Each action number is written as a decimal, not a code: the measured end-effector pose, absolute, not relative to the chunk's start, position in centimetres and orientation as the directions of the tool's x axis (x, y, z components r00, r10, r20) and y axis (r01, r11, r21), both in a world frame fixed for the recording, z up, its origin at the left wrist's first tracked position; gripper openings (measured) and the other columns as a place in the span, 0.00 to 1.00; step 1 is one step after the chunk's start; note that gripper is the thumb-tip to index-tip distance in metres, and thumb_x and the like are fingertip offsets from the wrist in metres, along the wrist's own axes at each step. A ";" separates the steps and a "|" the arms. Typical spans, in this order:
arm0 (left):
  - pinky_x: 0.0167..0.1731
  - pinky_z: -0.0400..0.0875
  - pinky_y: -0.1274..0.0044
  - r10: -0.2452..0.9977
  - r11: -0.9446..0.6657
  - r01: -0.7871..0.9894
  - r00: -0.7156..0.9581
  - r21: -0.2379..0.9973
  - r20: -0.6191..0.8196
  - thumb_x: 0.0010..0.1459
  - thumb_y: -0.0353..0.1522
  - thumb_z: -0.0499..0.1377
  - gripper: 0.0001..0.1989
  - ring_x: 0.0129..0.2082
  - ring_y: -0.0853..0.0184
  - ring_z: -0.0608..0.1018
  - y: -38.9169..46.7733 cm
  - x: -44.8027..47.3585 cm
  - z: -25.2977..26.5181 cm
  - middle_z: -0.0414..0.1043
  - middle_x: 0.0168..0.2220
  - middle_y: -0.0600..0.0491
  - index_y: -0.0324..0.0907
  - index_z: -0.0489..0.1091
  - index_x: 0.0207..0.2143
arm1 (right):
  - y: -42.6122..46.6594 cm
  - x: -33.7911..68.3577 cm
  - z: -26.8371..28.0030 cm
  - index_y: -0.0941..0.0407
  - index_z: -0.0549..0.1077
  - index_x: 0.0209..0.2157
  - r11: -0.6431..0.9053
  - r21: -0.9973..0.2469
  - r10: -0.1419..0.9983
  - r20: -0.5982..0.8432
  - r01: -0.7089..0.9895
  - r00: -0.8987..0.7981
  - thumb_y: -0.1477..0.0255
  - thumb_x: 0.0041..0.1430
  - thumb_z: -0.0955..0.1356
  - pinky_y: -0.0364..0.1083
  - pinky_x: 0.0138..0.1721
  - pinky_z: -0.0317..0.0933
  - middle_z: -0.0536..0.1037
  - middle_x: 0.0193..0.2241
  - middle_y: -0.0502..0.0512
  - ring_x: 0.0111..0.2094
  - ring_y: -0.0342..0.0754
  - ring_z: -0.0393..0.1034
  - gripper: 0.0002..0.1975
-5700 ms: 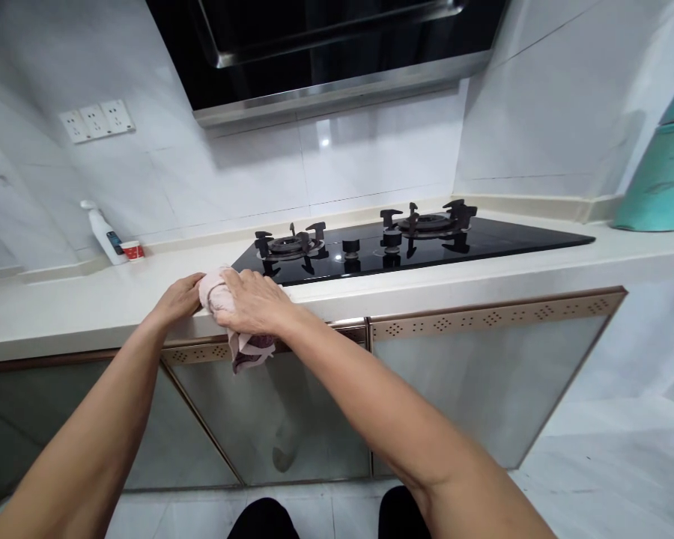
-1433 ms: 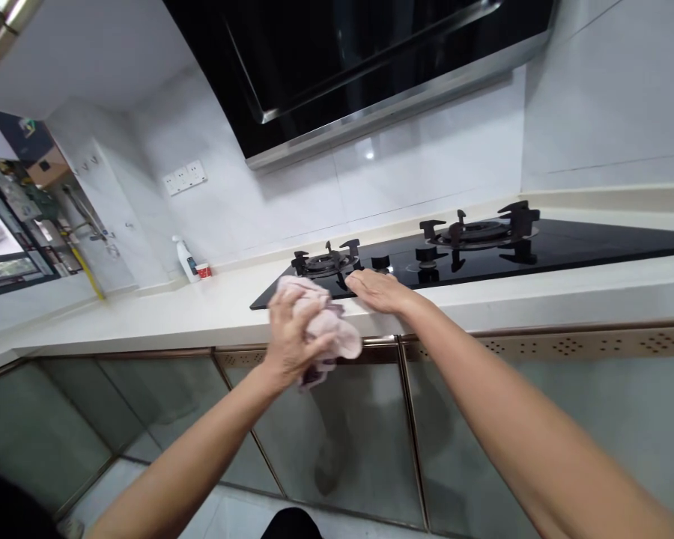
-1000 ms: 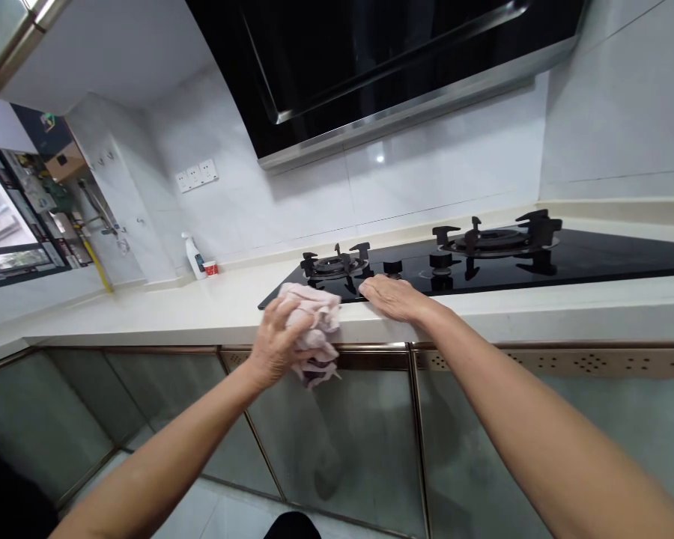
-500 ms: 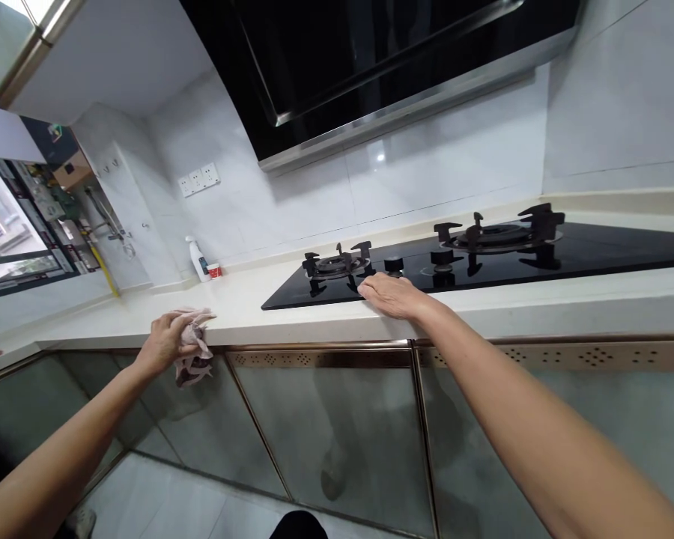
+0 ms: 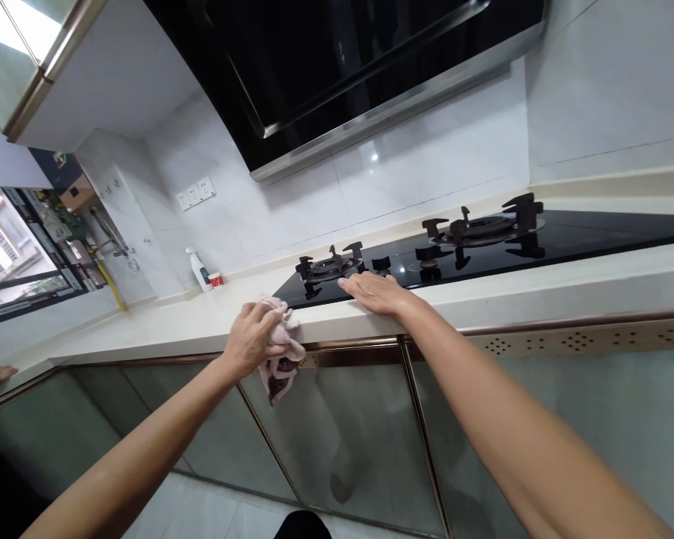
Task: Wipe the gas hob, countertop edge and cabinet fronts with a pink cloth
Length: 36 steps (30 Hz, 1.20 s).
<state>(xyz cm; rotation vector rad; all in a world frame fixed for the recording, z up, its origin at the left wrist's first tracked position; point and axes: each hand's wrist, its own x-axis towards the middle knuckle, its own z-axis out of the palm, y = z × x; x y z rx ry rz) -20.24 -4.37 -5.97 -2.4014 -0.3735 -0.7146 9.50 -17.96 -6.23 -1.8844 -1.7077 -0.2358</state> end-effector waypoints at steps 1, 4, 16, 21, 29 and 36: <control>0.53 0.66 0.61 0.059 -0.792 0.385 0.822 -0.475 0.567 0.50 0.52 0.68 0.34 0.51 0.51 0.67 -5.5 -18.6 -6.0 0.69 0.53 0.44 0.44 0.70 0.54 | -18.0 9.5 -6.2 0.52 0.74 0.39 -0.009 -0.301 0.860 0.484 0.954 0.161 0.50 0.69 0.49 0.54 0.54 0.61 0.79 0.43 0.57 0.49 0.54 0.71 0.30; 0.51 0.66 0.60 -0.032 -0.828 0.285 0.836 -0.483 0.548 0.50 0.53 0.66 0.33 0.51 0.50 0.67 -8.8 -13.5 -6.3 0.68 0.53 0.43 0.44 0.70 0.53 | -18.0 9.7 -6.1 0.51 0.74 0.46 0.018 -0.322 0.871 0.470 0.947 0.143 0.49 0.69 0.50 0.55 0.57 0.60 0.79 0.46 0.57 0.53 0.55 0.70 0.31; 0.59 0.63 0.53 0.037 -0.989 0.115 0.814 -0.098 0.580 0.40 0.54 0.72 0.53 0.66 0.47 0.60 -9.6 -11.7 -6.0 0.55 0.65 0.40 0.50 0.56 0.65 | -18.6 8.6 -5.9 0.55 0.72 0.50 -0.069 -0.306 0.837 0.501 0.950 0.222 0.50 0.70 0.51 0.54 0.54 0.62 0.76 0.49 0.62 0.53 0.55 0.69 0.31; 0.57 0.64 0.52 0.159 -0.986 0.166 0.874 0.025 0.459 0.51 0.51 0.68 0.44 0.64 0.50 0.65 -9.2 -13.5 -5.2 0.57 0.66 0.44 0.55 0.54 0.66 | -19.3 7.9 -5.7 0.56 0.68 0.56 0.005 -0.248 0.728 0.665 0.969 0.166 0.58 0.67 0.59 0.56 0.55 0.60 0.70 0.56 0.65 0.57 0.57 0.64 0.23; 0.56 0.66 0.54 0.186 -0.967 0.240 0.890 -0.083 0.416 0.50 0.44 0.69 0.42 0.63 0.47 0.65 -8.5 -11.7 -6.0 0.59 0.65 0.39 0.47 0.59 0.65 | -19.0 0.7 -6.3 0.53 0.71 0.57 0.126 -0.017 0.581 0.811 0.992 -0.060 0.57 0.69 0.59 0.55 0.58 0.55 0.70 0.56 0.62 0.56 0.56 0.61 0.24; 0.60 0.59 0.55 0.282 -0.924 0.372 0.818 -0.088 0.501 0.56 0.50 0.64 0.41 0.64 0.48 0.64 -4.0 -16.8 -4.9 0.62 0.65 0.40 0.47 0.56 0.67 | -18.3 0.3 -10.3 0.55 0.70 0.58 -0.064 0.112 0.409 0.909 0.992 -0.076 0.54 0.62 0.68 0.59 0.57 0.54 0.66 0.58 0.68 0.59 0.62 0.57 0.28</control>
